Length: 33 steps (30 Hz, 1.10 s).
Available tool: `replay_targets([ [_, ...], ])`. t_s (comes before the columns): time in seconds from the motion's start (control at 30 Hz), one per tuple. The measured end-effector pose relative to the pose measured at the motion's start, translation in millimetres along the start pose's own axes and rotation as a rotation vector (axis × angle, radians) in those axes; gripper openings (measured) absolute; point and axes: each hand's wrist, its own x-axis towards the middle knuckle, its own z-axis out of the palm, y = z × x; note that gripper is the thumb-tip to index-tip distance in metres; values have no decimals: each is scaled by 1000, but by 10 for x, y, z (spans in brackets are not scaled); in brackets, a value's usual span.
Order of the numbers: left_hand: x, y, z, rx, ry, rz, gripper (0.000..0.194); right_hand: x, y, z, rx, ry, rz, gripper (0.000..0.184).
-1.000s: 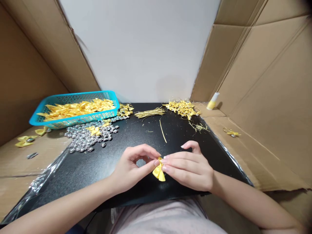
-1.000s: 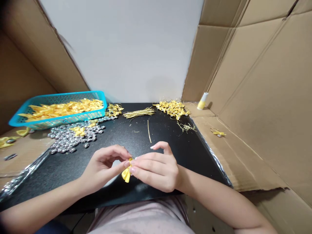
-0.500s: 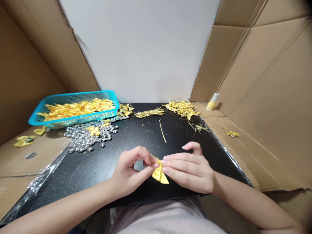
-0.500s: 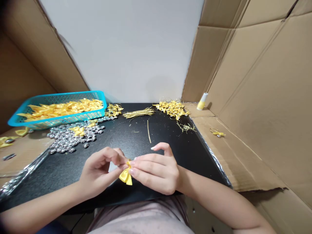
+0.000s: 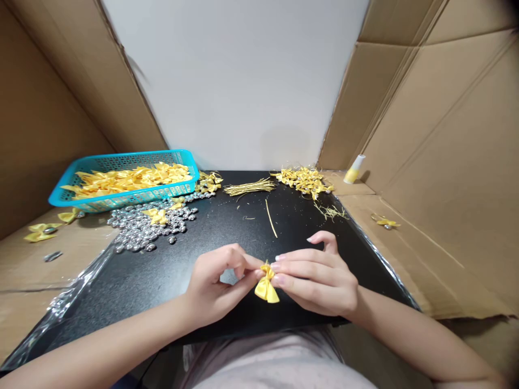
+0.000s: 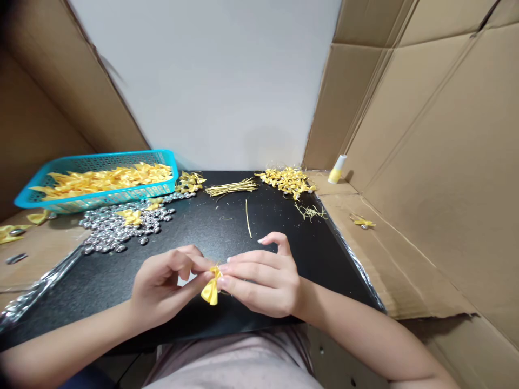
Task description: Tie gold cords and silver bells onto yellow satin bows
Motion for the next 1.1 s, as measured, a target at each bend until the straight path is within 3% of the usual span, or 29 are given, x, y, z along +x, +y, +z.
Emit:
replay_targets([
  [0.5, -35, -26, -14, 53, -16, -99, 23, 4, 13, -33, 60, 17, 57, 12],
  [0.73, 3, -6, -53, 20, -129, -219, 6, 5, 15, -3, 106, 9, 64, 10],
  [0.87, 21, 9, -36, -73, -134, -379, 5, -7, 22, 14, 135, 13, 60, 11],
  [1.1, 3, -5, 5, -443, -141, -600, 20, -12, 36, 60, 273, 0, 142, 14],
])
